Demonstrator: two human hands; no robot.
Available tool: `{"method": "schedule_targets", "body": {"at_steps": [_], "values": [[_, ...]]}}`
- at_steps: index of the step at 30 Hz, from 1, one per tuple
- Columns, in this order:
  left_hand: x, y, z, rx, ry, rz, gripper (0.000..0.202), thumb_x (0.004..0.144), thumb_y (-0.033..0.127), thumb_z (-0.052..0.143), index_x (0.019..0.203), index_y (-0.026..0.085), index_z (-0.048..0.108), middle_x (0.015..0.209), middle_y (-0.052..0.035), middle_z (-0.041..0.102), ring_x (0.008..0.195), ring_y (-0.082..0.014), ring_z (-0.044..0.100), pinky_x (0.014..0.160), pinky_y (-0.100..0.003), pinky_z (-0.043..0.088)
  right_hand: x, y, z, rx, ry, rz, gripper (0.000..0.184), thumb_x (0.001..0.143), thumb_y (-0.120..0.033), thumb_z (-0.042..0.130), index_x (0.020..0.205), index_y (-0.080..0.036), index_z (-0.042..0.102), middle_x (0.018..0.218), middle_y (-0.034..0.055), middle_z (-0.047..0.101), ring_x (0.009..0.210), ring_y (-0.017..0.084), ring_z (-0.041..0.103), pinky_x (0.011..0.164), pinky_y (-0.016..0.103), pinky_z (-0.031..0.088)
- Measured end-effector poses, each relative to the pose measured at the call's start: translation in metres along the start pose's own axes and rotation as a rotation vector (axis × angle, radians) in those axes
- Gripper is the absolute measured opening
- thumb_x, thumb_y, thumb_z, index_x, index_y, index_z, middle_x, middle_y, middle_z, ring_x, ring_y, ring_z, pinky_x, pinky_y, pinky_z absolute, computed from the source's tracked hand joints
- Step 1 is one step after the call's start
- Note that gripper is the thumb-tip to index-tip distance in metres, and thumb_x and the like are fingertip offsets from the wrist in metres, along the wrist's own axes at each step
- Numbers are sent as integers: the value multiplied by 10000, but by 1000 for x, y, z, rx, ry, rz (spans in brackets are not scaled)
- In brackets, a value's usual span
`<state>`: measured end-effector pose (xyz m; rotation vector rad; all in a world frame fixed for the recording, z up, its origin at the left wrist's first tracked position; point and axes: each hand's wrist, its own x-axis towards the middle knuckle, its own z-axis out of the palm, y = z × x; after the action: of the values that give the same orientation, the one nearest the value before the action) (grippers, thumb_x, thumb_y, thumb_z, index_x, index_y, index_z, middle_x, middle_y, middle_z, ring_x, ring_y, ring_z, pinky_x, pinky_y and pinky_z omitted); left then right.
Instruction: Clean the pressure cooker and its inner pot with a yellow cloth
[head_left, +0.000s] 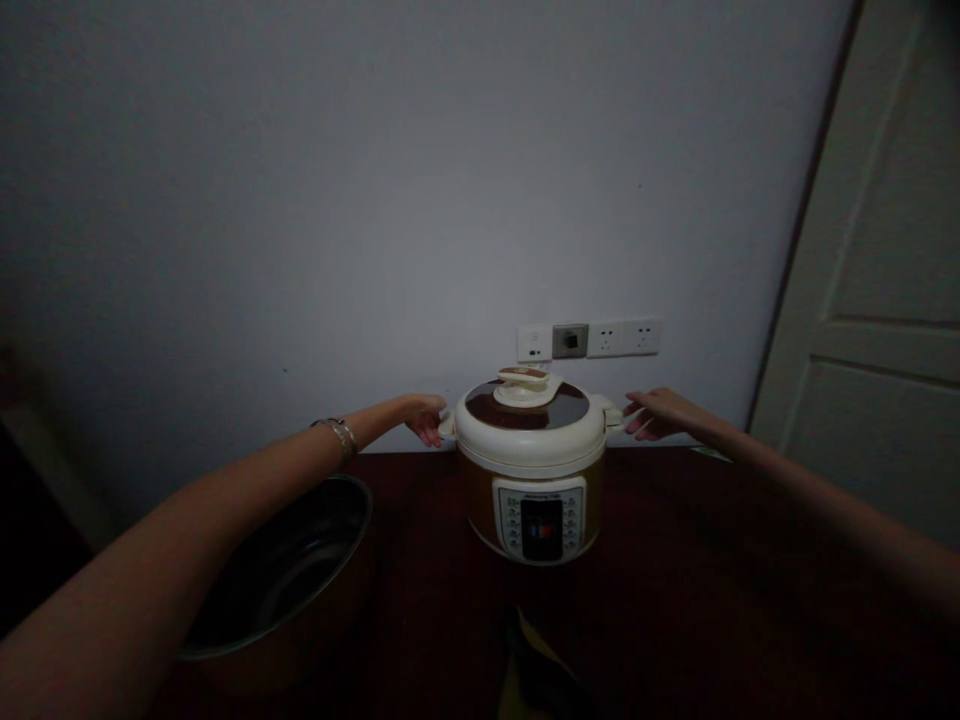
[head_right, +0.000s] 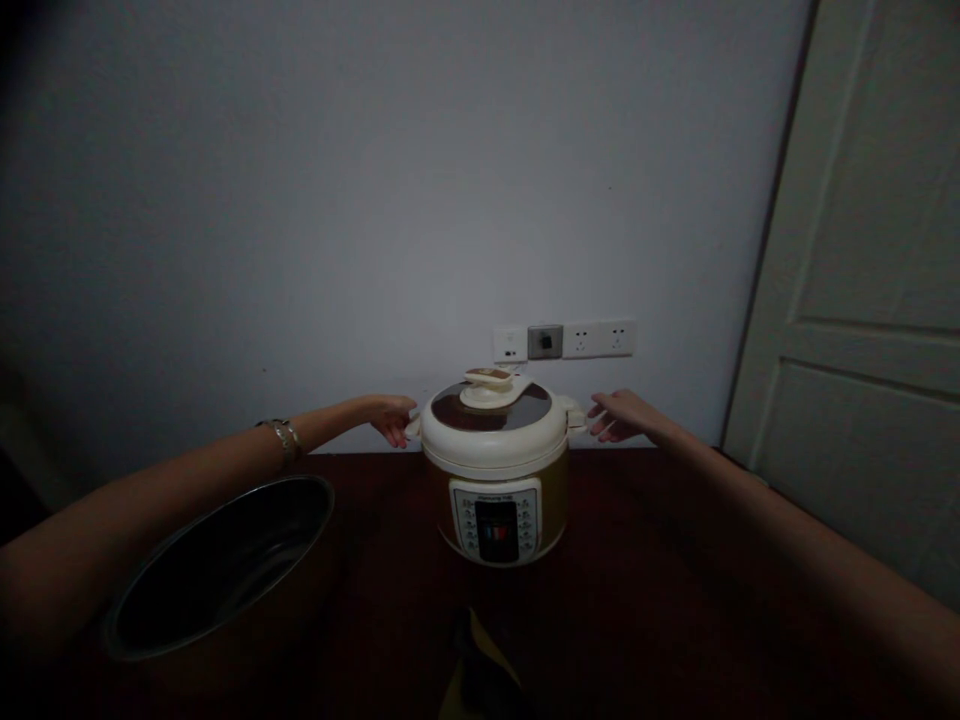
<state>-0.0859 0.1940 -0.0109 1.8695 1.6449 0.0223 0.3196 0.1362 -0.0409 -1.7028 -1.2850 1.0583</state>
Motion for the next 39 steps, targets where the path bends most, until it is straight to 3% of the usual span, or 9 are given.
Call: {"method": "schedule_targets", "body": {"at_steps": [4, 9, 13, 16, 22, 25, 28, 34, 39], "values": [[-6, 0, 7, -37, 68, -100, 202, 729, 308, 483, 664, 154, 595, 616, -187, 666, 642, -302, 685, 595, -428, 549, -89, 16, 24, -502, 1, -517, 360, 878, -362, 443, 675, -143, 644, 619, 73, 659, 550, 165, 587, 566, 274, 442], [-16, 6, 3, 41, 277, -167, 134, 682, 218, 526, 580, 153, 583, 505, -143, 630, 595, -316, 672, 601, -453, 522, -197, 60, 115, -739, -166, -939, 295, 867, -281, 462, 1034, -152, 668, 1010, 122, 685, 900, 225, 639, 784, 345, 497], [-29, 21, -10, 71, 524, -87, 199, 717, 204, 508, 536, 141, 560, 486, -130, 609, 558, -285, 661, 619, -426, 507, -220, 102, 160, -665, -542, -1021, 659, 814, -492, 573, 1383, -193, 427, 1503, 124, 282, 1383, 348, 207, 1090, 502, 280], [-47, 38, -14, -5, 652, 47, 243, 756, 207, 452, 592, 94, 591, 515, -87, 606, 468, -182, 612, 587, -340, 497, -216, 127, 170, -587, -639, -955, 651, 864, -484, 514, 1421, -185, 360, 1512, 113, 261, 1407, 305, 127, 1131, 487, 208], [-96, 38, 10, -242, 1043, 259, 320, 787, 293, 397, 735, 76, 627, 595, -37, 610, 501, -123, 585, 571, -271, 485, -202, 178, 162, -570, -535, -956, 568, 805, -84, 484, 1368, -135, 437, 1426, 108, 427, 1376, 215, 268, 1102, 368, 323], [-103, 13, 37, -362, 1235, 248, 351, 795, 314, 338, 752, 112, 621, 612, -41, 606, 553, -156, 609, 556, -278, 487, -186, 203, 143, -544, -249, -988, 596, 833, -60, 412, 1413, -187, 373, 1443, 109, 397, 1337, 206, 349, 1062, 376, 378], [-88, -13, 63, -589, 1364, 245, 302, 757, 352, 393, 680, 159, 612, 600, -31, 611, 575, -180, 620, 612, -310, 506, -163, 192, 126, -469, 175, -1093, 626, 884, -77, 360, 1472, -243, 222, 1487, 94, 322, 1353, 203, 320, 1062, 408, 380], [-44, -21, 87, -719, 1333, 302, 395, 774, 385, 372, 904, 139, 652, 992, -130, 675, 962, -250, 617, 910, -396, 451, -94, 122, 142, -392, 459, -1219, 679, 904, -143, 364, 1497, -207, 40, 1533, 126, 191, 1402, 247, 193, 1096, 489, 311], [-33, -12, 97, -711, 1299, 292, 432, 823, 375, 340, 1036, 121, 616, 1184, -171, 610, 1169, -276, 523, 1028, -415, 364, -42, 161, 183, 37, 635, -913, 564, 947, -294, 306, 1473, -138, 175, 1473, 174, 315, 1373, 234, 280, 1087, 484, 304]]}}
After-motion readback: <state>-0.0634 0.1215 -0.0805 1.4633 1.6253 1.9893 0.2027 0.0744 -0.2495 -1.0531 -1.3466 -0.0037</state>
